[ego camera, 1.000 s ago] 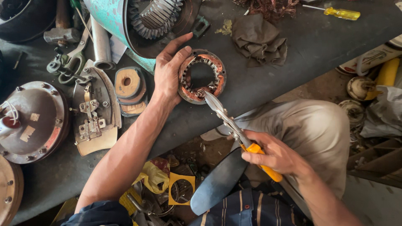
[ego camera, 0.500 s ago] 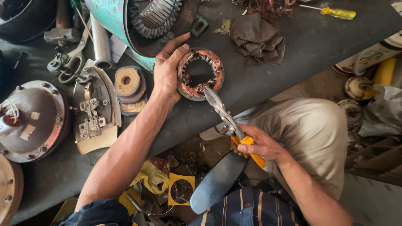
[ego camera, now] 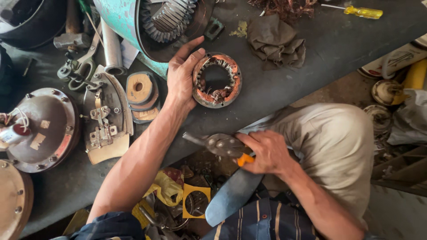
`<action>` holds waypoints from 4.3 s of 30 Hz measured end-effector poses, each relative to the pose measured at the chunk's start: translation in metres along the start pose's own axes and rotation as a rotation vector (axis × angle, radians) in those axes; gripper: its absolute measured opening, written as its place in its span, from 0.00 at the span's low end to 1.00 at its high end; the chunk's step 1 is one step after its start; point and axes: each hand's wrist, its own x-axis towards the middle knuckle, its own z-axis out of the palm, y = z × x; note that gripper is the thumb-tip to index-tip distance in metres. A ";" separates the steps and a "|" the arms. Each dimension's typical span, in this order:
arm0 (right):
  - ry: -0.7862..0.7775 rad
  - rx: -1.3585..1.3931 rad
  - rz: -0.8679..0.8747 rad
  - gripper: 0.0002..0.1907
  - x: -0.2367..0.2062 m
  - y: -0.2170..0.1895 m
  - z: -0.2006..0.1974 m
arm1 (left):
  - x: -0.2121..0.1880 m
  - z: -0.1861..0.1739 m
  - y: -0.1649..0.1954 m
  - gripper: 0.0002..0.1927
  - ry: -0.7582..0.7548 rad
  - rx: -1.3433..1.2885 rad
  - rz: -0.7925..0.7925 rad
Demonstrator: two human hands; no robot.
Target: The person uses a screwdriver and pliers to remove copper windings from a motor stator. They scrape and pull out the wires, then wipe the stator with a cloth.
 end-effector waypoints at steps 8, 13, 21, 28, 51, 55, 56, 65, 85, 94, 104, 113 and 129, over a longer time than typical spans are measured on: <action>-0.074 0.346 0.228 0.42 -0.031 -0.013 -0.032 | 0.000 0.000 0.001 0.19 -0.068 -0.013 -0.028; -0.296 0.720 0.379 0.30 -0.055 -0.020 -0.041 | -0.005 0.003 0.006 0.21 -0.125 0.020 0.012; -0.355 0.730 0.411 0.35 -0.051 -0.035 -0.052 | -0.019 0.012 0.015 0.24 -0.267 0.163 0.110; -0.401 1.076 0.475 0.37 -0.047 -0.043 -0.063 | -0.025 0.016 0.019 0.25 -0.323 0.293 0.168; -0.240 0.616 0.354 0.37 -0.060 -0.036 -0.048 | -0.026 0.017 0.020 0.26 -0.274 0.356 0.160; -0.327 0.537 0.552 0.38 -0.046 -0.045 -0.052 | -0.021 0.013 0.015 0.25 -0.263 0.235 0.123; -0.285 0.514 0.548 0.41 -0.041 -0.047 -0.053 | -0.019 0.012 0.014 0.25 -0.266 0.193 0.110; -0.233 0.590 0.460 0.41 -0.016 -0.044 -0.061 | -0.007 0.003 0.007 0.20 -0.103 0.047 0.029; -0.394 1.395 0.308 0.41 -0.046 0.001 -0.059 | -0.003 0.004 0.002 0.19 -0.011 0.032 -0.018; 0.028 0.010 0.487 0.48 0.010 0.045 -0.135 | -0.002 0.001 0.003 0.20 -0.052 0.089 -0.021; 0.393 -0.248 0.044 0.35 0.090 0.032 -0.130 | -0.006 0.004 0.004 0.23 -0.090 0.222 0.004; 0.349 0.054 -0.070 0.23 0.114 -0.024 -0.095 | -0.008 0.004 0.005 0.23 -0.109 0.183 0.008; 0.264 0.509 0.416 0.13 0.123 -0.009 -0.094 | -0.007 0.005 0.002 0.26 -0.090 0.200 0.056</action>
